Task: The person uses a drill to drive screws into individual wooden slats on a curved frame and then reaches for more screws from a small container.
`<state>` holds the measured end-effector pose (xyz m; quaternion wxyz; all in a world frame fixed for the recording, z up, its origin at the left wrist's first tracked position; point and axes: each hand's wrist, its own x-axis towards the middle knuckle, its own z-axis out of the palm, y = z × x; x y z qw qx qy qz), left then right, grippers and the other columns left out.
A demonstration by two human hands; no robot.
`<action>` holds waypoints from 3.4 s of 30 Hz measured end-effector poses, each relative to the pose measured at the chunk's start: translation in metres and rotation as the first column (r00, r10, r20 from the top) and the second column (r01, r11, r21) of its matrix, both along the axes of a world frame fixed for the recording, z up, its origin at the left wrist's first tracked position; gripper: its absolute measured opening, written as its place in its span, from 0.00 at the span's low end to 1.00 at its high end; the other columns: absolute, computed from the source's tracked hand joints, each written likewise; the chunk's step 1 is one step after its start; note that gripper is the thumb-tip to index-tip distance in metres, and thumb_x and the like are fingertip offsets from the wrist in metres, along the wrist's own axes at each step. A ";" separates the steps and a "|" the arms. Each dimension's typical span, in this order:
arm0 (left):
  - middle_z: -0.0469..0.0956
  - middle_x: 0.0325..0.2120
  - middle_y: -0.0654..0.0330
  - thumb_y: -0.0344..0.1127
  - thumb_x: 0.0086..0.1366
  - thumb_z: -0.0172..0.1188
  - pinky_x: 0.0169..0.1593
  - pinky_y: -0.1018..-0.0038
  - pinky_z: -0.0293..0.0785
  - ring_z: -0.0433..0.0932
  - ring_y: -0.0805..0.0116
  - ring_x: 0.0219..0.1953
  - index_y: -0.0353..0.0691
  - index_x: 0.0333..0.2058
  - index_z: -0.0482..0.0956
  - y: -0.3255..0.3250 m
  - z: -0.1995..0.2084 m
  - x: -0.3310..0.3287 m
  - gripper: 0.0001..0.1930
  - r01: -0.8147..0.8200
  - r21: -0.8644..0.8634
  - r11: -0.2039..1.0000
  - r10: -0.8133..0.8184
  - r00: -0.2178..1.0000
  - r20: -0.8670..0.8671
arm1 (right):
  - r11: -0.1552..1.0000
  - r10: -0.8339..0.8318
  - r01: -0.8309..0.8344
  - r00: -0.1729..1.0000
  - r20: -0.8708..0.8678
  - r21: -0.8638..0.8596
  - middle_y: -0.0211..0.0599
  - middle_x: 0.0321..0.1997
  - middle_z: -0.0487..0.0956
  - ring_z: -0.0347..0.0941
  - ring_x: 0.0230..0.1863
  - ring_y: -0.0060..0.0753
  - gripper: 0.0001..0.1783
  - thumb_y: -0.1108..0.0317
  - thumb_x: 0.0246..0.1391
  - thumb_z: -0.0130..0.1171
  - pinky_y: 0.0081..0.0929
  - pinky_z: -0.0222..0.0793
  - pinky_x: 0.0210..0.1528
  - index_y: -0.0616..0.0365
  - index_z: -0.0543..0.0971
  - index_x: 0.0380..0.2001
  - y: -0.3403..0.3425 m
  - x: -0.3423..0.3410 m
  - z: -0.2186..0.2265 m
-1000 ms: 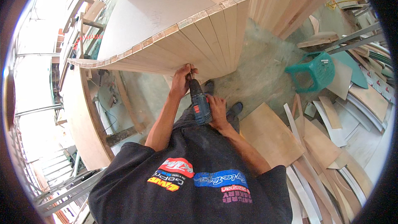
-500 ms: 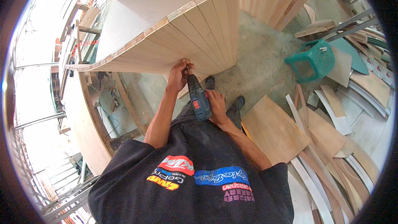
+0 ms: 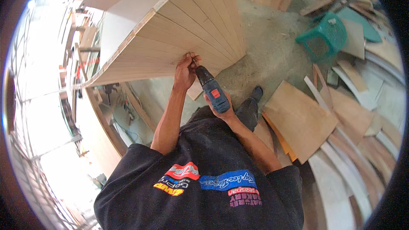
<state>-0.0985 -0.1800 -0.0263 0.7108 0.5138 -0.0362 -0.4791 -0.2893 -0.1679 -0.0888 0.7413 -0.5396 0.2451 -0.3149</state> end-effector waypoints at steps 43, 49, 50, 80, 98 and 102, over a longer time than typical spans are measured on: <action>0.76 0.26 0.63 0.44 0.71 0.49 0.35 0.78 0.68 0.70 0.77 0.29 0.44 0.35 0.73 0.013 -0.008 -0.008 0.11 0.080 -0.152 0.985 -0.092 0.993 -0.072 | 0.905 -0.289 0.227 0.949 -0.128 -0.360 0.36 0.26 0.81 0.79 0.26 0.36 0.05 0.69 0.50 0.65 0.28 0.74 0.29 0.58 0.80 0.29 0.040 0.013 -0.007; 0.75 0.28 0.65 0.44 0.71 0.49 0.39 0.77 0.68 0.71 0.74 0.33 0.46 0.35 0.73 0.017 -0.011 -0.001 0.10 0.095 -0.145 0.985 -0.109 0.990 -0.086 | 0.922 -0.306 0.262 0.944 -0.121 -0.285 0.36 0.28 0.82 0.80 0.31 0.35 0.05 0.68 0.50 0.65 0.31 0.74 0.34 0.57 0.81 0.30 0.051 0.023 -0.020; 0.74 0.29 0.64 0.44 0.71 0.48 0.41 0.75 0.69 0.72 0.73 0.34 0.45 0.36 0.73 0.020 -0.011 0.005 0.10 0.115 -0.152 0.982 -0.130 0.988 -0.089 | 0.931 -0.302 0.270 0.948 -0.102 -0.246 0.36 0.29 0.82 0.80 0.32 0.35 0.06 0.68 0.50 0.65 0.31 0.74 0.34 0.57 0.81 0.30 0.051 0.026 -0.020; 0.76 0.31 0.60 0.43 0.72 0.45 0.36 0.75 0.70 0.70 0.74 0.30 0.43 0.38 0.73 0.016 -0.009 0.006 0.12 0.121 -0.060 0.991 -0.111 0.983 0.146 | 0.846 -0.326 0.287 0.945 -0.011 -0.449 0.36 0.25 0.77 0.77 0.26 0.38 0.07 0.72 0.46 0.65 0.29 0.73 0.28 0.56 0.77 0.30 0.033 0.036 -0.014; 0.75 0.30 0.63 0.42 0.71 0.48 0.33 0.78 0.66 0.64 0.78 0.28 0.42 0.39 0.72 0.009 -0.013 -0.002 0.10 0.024 -0.127 0.992 0.003 0.979 0.205 | 0.941 -0.239 0.227 0.971 -0.019 -0.251 0.36 0.25 0.79 0.77 0.25 0.38 0.08 0.69 0.46 0.66 0.30 0.73 0.28 0.55 0.79 0.30 0.036 0.044 -0.042; 0.75 0.27 0.63 0.40 0.71 0.47 0.34 0.79 0.62 0.64 0.78 0.27 0.42 0.39 0.72 0.010 -0.017 -0.002 0.09 0.038 -0.146 0.989 -0.005 0.976 0.219 | 0.915 -0.297 0.283 0.955 -0.007 -0.287 0.35 0.26 0.81 0.78 0.25 0.37 0.07 0.69 0.47 0.66 0.30 0.73 0.28 0.55 0.80 0.30 0.033 0.041 -0.029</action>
